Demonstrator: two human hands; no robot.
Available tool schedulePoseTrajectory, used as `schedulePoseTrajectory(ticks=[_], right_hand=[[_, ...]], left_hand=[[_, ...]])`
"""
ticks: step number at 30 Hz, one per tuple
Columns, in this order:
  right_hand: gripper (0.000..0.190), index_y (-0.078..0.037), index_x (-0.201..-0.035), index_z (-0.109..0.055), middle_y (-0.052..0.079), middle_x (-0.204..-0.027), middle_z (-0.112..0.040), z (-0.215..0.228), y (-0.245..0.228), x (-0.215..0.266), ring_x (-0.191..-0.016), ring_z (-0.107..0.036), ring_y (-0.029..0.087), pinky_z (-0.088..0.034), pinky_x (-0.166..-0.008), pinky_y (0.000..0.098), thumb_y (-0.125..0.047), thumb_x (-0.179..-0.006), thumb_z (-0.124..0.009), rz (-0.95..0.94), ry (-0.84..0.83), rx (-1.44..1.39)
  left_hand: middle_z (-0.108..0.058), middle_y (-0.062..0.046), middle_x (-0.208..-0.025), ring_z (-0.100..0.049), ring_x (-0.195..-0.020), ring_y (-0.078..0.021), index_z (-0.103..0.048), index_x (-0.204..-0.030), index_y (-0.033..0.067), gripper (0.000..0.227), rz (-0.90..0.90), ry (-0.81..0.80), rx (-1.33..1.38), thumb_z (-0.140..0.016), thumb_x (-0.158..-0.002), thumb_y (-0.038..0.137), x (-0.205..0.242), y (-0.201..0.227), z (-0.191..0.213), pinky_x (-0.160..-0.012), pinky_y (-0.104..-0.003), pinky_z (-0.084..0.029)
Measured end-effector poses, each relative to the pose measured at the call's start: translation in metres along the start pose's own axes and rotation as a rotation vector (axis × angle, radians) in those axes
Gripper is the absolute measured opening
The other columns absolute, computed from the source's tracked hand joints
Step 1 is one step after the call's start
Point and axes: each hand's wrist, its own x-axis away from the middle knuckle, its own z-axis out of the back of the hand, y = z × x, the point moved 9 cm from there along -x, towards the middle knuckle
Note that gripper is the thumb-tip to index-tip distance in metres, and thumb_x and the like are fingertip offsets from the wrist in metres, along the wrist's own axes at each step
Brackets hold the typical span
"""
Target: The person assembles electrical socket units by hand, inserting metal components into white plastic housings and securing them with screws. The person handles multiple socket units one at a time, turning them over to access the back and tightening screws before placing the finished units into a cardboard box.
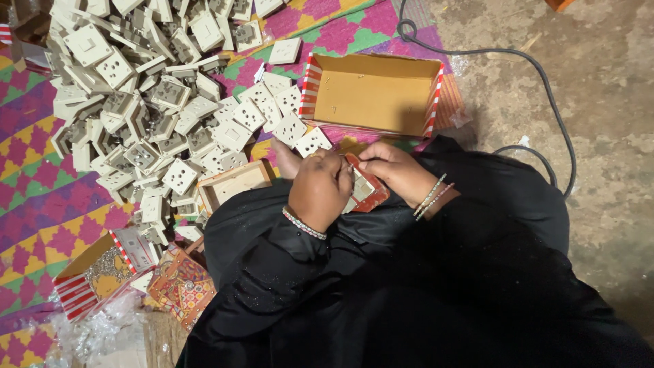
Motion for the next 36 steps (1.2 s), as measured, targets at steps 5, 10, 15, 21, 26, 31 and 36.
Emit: schedulePoseTrajectory(ticks=[5, 10, 15, 21, 26, 31, 36], right_hand=[[0.024, 0.0, -0.113, -0.066, 0.004, -0.101, -0.07, 0.001, 0.001, 0.0, -0.093, -0.064, 0.009, -0.052, -0.083, 0.0248, -0.013, -0.093, -0.065, -0.022, 0.014, 0.002], [0.023, 0.0, -0.113, -0.066, 0.004, -0.1, -0.069, 0.0, 0.0, 0.0, -0.091, -0.063, 0.009, -0.052, -0.081, 0.0251, -0.013, -0.093, -0.065, -0.018, -0.01, -0.018], [0.022, 0.0, -0.112, -0.066, 0.004, -0.1, -0.069, -0.002, -0.001, 0.001, -0.092, -0.063, 0.009, -0.052, -0.082, 0.0248, -0.013, -0.094, -0.065, 0.012, -0.007, 0.023], [0.022, 0.0, -0.111, -0.065, 0.003, -0.1, -0.07, -0.003, 0.001, 0.0, -0.093, -0.064, 0.009, -0.052, -0.083, 0.0248, -0.013, -0.094, -0.064, 0.003, -0.007, 0.004], [0.022, 0.0, -0.111, -0.066, 0.004, -0.1, -0.071, -0.002, 0.002, -0.001, -0.091, -0.064, 0.01, -0.052, -0.082, 0.0254, -0.013, -0.094, -0.064, -0.01, -0.013, -0.011], [0.02, -0.001, -0.111, -0.066, 0.004, -0.099, -0.07, -0.001, 0.002, 0.0, -0.091, -0.064, 0.009, -0.052, -0.081, 0.0254, -0.013, -0.095, -0.064, -0.028, -0.016, -0.031], [0.02, 0.0, -0.11, -0.066, 0.004, -0.1, -0.07, -0.002, 0.001, -0.001, -0.092, -0.064, 0.009, -0.052, -0.082, 0.025, -0.012, -0.095, -0.064, 0.001, -0.019, -0.014]], left_hand=[[-0.065, -0.018, -0.086, -0.064, -0.086, -0.0389, -0.065, -0.087, 0.001, 0.011, -0.043, 0.071, -0.05, -0.073, -0.086, 0.009, -0.001, 0.008, 0.002, -0.075, -0.048, -0.052], [-0.07, -0.012, -0.09, -0.067, -0.089, -0.0336, -0.069, -0.086, 0.0043, 0.003, -0.042, 0.007, 0.116, -0.069, -0.083, 0.006, -0.002, 0.007, 0.002, -0.08, -0.044, -0.054], [-0.07, -0.012, -0.09, -0.066, -0.09, -0.0334, -0.073, -0.086, 0.0039, 0.009, 0.016, -0.056, 0.017, -0.066, -0.08, 0.003, -0.003, 0.001, 0.004, -0.078, -0.044, -0.053], [-0.07, -0.01, -0.087, -0.066, -0.091, -0.0304, -0.075, -0.085, 0.005, 0.012, 0.021, 0.07, -0.041, -0.065, -0.08, 0.001, -0.002, 0.001, 0.016, -0.088, -0.046, -0.053], [-0.071, -0.01, -0.09, -0.067, -0.093, -0.0307, -0.077, -0.086, 0.0071, 0.016, -0.029, 0.012, 0.018, -0.065, -0.079, 0.0, -0.005, 0.004, 0.011, -0.088, -0.042, -0.053], [-0.071, -0.01, -0.091, -0.066, -0.093, -0.0313, -0.077, -0.087, 0.0067, 0.016, -0.056, -0.026, 0.006, -0.065, -0.078, 0.001, -0.007, 0.008, 0.01, -0.085, -0.04, -0.052], [-0.07, -0.01, -0.089, -0.065, -0.091, -0.0316, -0.076, -0.085, 0.0079, 0.014, -0.078, -0.005, -0.095, -0.066, -0.077, 0.002, -0.009, 0.015, 0.014, -0.088, -0.043, -0.051]])
